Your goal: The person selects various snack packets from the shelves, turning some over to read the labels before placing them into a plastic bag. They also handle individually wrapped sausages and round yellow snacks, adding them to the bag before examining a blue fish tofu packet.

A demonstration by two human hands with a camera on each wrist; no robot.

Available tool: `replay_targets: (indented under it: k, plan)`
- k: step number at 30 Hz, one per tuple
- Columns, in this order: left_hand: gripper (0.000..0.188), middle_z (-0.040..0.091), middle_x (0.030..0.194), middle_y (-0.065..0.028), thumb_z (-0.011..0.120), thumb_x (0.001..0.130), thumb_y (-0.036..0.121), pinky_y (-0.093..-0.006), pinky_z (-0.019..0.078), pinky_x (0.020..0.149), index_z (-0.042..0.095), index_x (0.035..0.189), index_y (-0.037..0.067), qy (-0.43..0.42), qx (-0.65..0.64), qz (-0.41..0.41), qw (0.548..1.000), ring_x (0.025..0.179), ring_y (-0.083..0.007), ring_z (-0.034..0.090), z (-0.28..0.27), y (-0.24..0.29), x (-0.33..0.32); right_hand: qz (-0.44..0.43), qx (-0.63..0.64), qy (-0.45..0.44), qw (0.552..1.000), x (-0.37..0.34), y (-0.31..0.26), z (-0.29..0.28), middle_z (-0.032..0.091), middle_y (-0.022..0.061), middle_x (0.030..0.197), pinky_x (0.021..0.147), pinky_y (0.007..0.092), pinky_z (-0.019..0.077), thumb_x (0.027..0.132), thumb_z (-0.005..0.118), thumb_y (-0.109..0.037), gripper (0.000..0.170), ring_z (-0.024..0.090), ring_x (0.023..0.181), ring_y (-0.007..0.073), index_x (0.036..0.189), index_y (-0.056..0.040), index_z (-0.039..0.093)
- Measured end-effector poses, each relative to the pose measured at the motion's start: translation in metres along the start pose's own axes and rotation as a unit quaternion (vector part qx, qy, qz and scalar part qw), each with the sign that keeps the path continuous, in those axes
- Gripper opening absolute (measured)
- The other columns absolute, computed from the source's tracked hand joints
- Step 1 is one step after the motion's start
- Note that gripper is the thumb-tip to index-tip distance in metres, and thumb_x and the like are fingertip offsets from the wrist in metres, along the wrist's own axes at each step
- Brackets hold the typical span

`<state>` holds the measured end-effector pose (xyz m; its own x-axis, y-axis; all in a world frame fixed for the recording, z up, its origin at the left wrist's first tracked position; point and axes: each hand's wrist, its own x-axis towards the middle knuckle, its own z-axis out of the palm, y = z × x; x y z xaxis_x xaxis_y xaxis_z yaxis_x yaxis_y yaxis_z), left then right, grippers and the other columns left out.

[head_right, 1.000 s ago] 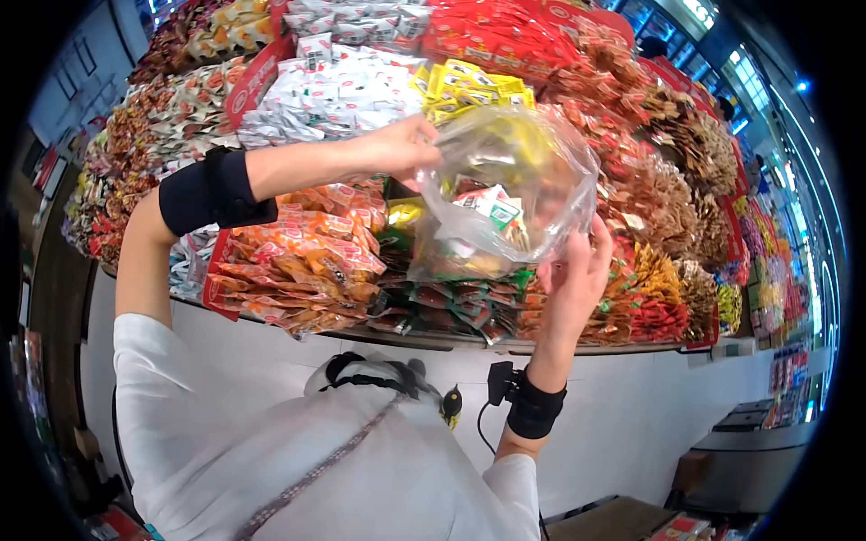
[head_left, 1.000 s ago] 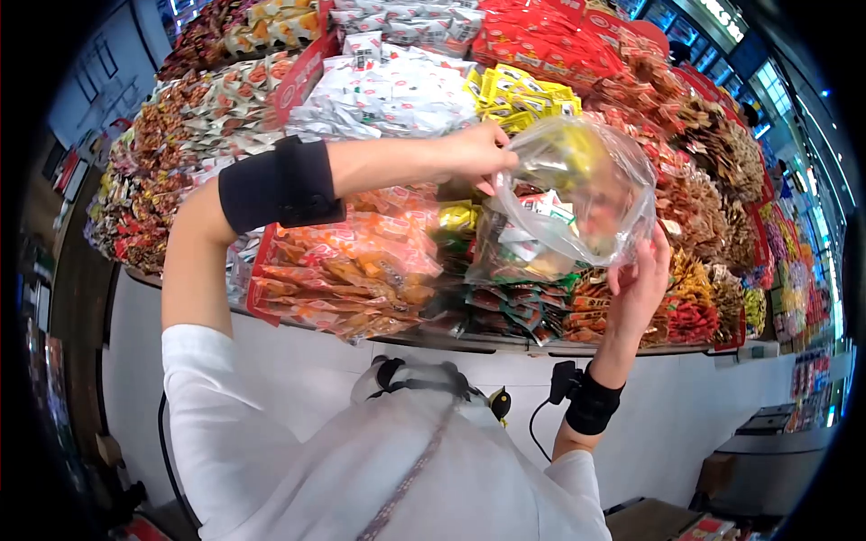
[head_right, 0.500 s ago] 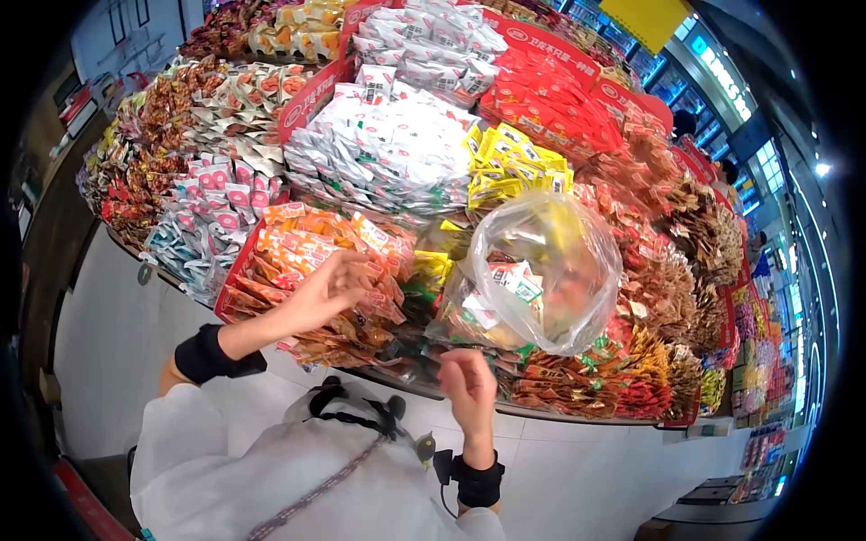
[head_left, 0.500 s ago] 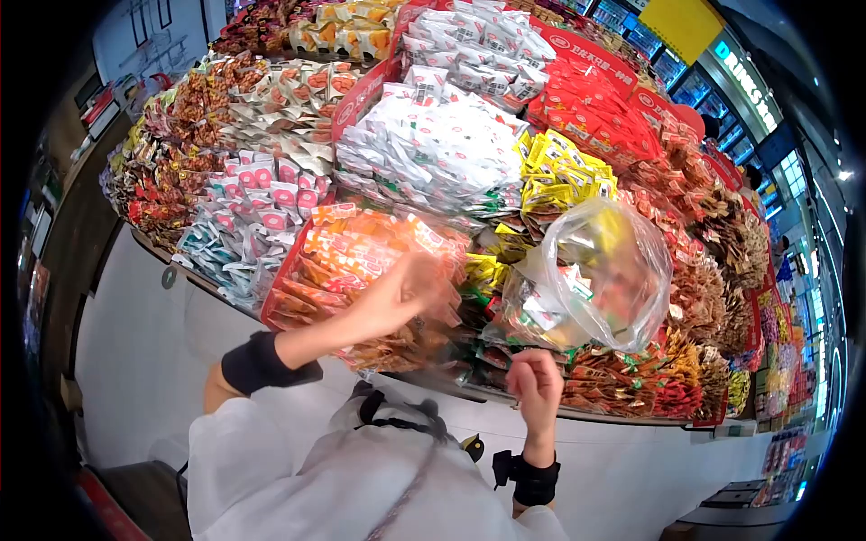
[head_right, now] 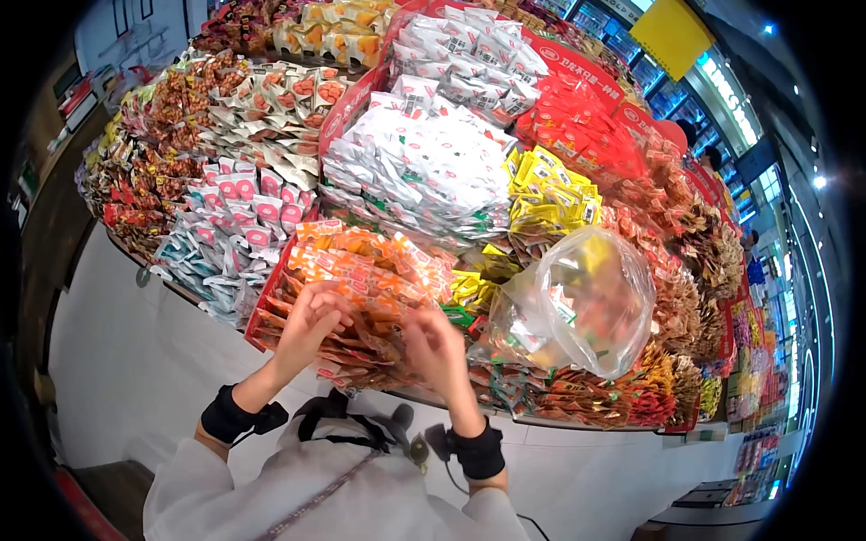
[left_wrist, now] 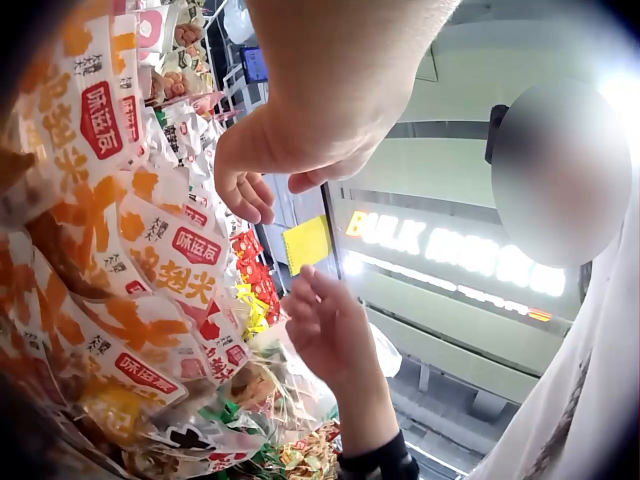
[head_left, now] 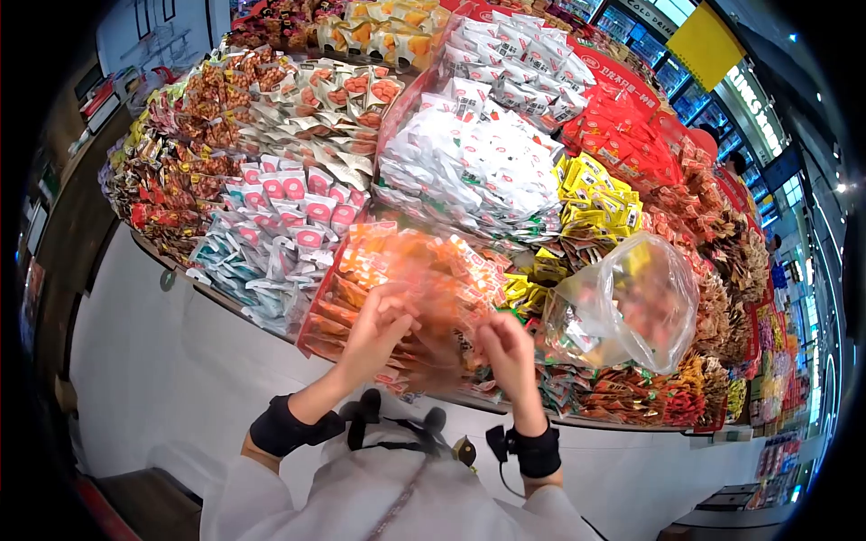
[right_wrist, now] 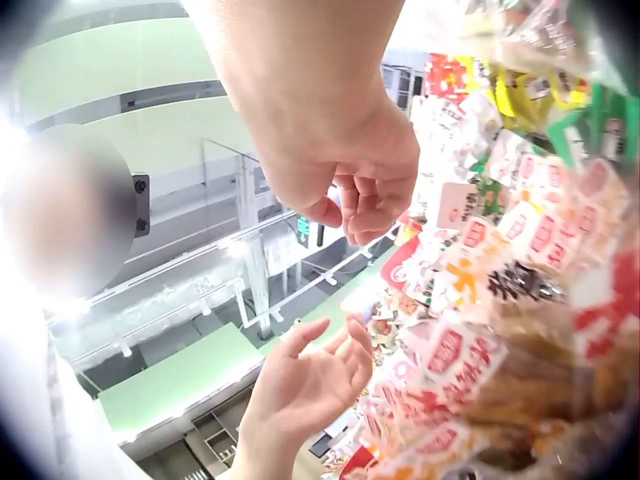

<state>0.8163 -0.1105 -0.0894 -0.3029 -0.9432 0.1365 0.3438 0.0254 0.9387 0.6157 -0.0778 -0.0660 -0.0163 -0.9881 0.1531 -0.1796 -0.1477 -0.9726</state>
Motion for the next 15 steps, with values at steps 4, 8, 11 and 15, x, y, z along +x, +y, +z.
replay_targets:
  k: [4,8,11,15]
  plan:
    - [0.037,0.051,0.092,-0.0065,0.046,0.083,0.002,-0.0224,0.0418,0.068,0.032,0.117,0.004,-0.008,-0.008,-0.002,1.0,0.082,-0.0119,0.054,-0.008,0.003,-0.002,-0.091,-0.06,0.032,0.993,0.07,-0.053,0.002,0.052,-0.0002,0.067,0.048,0.0164,0.0372,0.084,0.049,-0.007,0.006,0.048,0.057,0.0045,0.086,-0.0022,0.052]
    - [0.036,0.052,0.093,-0.0069,0.046,0.083,0.003,-0.0221,0.0426,0.067,0.033,0.117,0.004,-0.011,-0.029,0.013,0.999,0.082,-0.0121,0.054,-0.013,0.005,-0.005,-0.202,-0.123,0.097,0.967,0.154,-0.087,0.007,0.055,-0.0005,0.068,0.056,0.0199,0.0391,0.079,0.055,-0.011,0.011,0.047,0.059,0.0064,0.081,-0.0007,0.056]
    - [0.037,0.052,0.091,-0.0068,0.046,0.083,0.004,-0.0229,0.0443,0.07,0.033,0.118,0.003,-0.009,-0.022,0.026,0.999,0.081,-0.0133,0.055,-0.015,0.013,-0.01,-0.17,-0.178,0.104,0.964,0.219,-0.089,-0.003,0.057,0.0014,0.07,0.053,0.0204,0.0436,0.079,0.055,-0.013,0.013,0.054,0.062,0.0073,0.084,-0.0012,0.056]
    - [0.036,0.052,0.089,-0.0067,0.045,0.083,0.004,-0.0241,0.0451,0.071,0.034,0.118,0.002,-0.003,-0.036,0.038,0.999,0.081,-0.0136,0.054,-0.021,0.019,-0.015,-0.136,-0.245,0.134,0.95,0.286,-0.083,-0.01,0.058,0.0026,0.068,0.053,0.0227,0.0448,0.075,0.057,-0.015,0.015,0.055,0.06,0.0087,0.078,-0.0008,0.057]
